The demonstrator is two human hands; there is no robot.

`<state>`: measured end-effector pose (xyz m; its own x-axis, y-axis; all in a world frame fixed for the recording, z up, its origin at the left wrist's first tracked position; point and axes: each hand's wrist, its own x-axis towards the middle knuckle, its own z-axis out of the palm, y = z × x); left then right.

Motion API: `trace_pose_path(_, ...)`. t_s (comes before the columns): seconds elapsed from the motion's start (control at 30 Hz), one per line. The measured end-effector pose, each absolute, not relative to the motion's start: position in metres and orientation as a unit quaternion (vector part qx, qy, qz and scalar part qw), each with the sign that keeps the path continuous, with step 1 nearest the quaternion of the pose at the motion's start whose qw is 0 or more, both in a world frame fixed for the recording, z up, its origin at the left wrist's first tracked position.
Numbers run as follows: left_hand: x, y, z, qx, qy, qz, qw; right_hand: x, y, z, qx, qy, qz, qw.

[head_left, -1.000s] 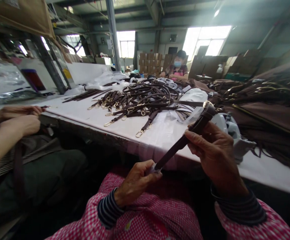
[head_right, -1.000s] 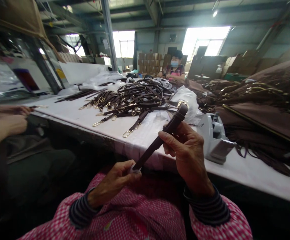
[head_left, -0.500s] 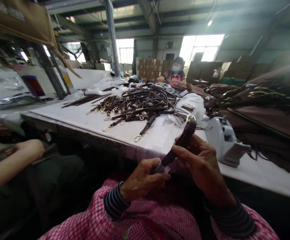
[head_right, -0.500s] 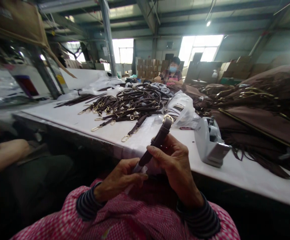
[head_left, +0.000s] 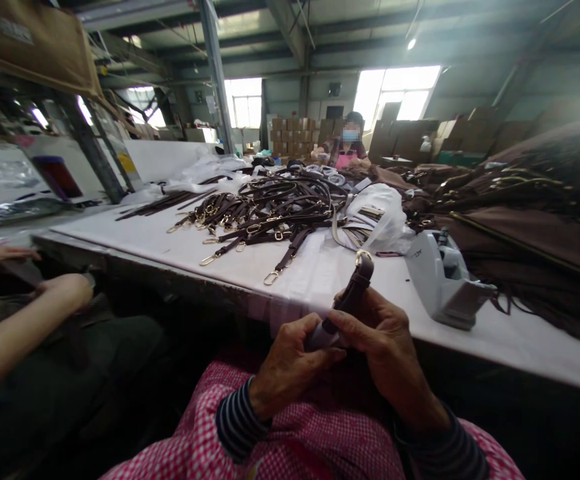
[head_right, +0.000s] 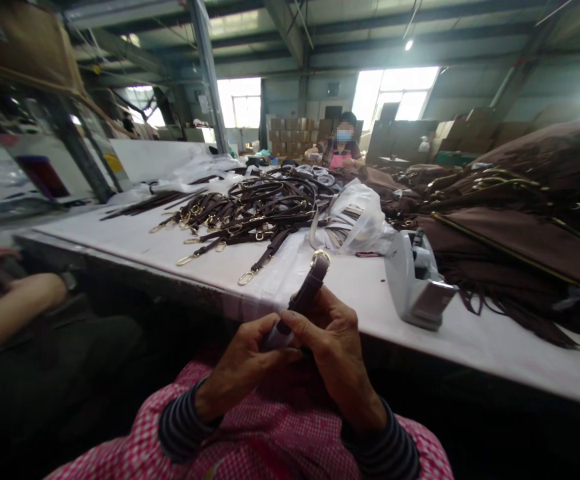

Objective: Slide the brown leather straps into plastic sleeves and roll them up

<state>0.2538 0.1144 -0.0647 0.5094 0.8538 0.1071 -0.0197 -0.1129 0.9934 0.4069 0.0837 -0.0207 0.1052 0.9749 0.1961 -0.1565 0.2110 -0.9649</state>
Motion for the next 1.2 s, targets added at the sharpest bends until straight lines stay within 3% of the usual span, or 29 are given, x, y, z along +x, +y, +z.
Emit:
trace_pose_path(0.17,0.253,0.112,-0.065,0.635,0.327,0.360,0.601,0.407,0.084,-0.040,-0.410,-0.482,0.518,0.575)
trace_pose_path(0.37,0.240,0.097,-0.065,0.659,0.375,0.301,0.578,0.417,0.105,-0.046,-0.333,-0.299,0.664,0.599)
trace_pose_path(0.5,0.237,0.100,-0.070,0.602,0.376,0.323,0.627,0.417,0.106,-0.031,-0.327,-0.314,0.636,0.624)
trace_pose_path(0.83,0.248,0.108,-0.067,0.497,0.369,0.332,0.712,0.432,0.086,-0.015,-0.380,-0.456,0.564,0.574)
trace_pose_path(1.03,0.249,0.108,-0.065,0.520,0.373,0.326,0.696,0.433,0.085,-0.024,-0.374,-0.483,0.576,0.542)
trace_pose_path(1.2,0.249,0.108,-0.067,0.602,0.395,0.346,0.602,0.429,0.082,-0.033,-0.374,-0.462,0.601,0.534)
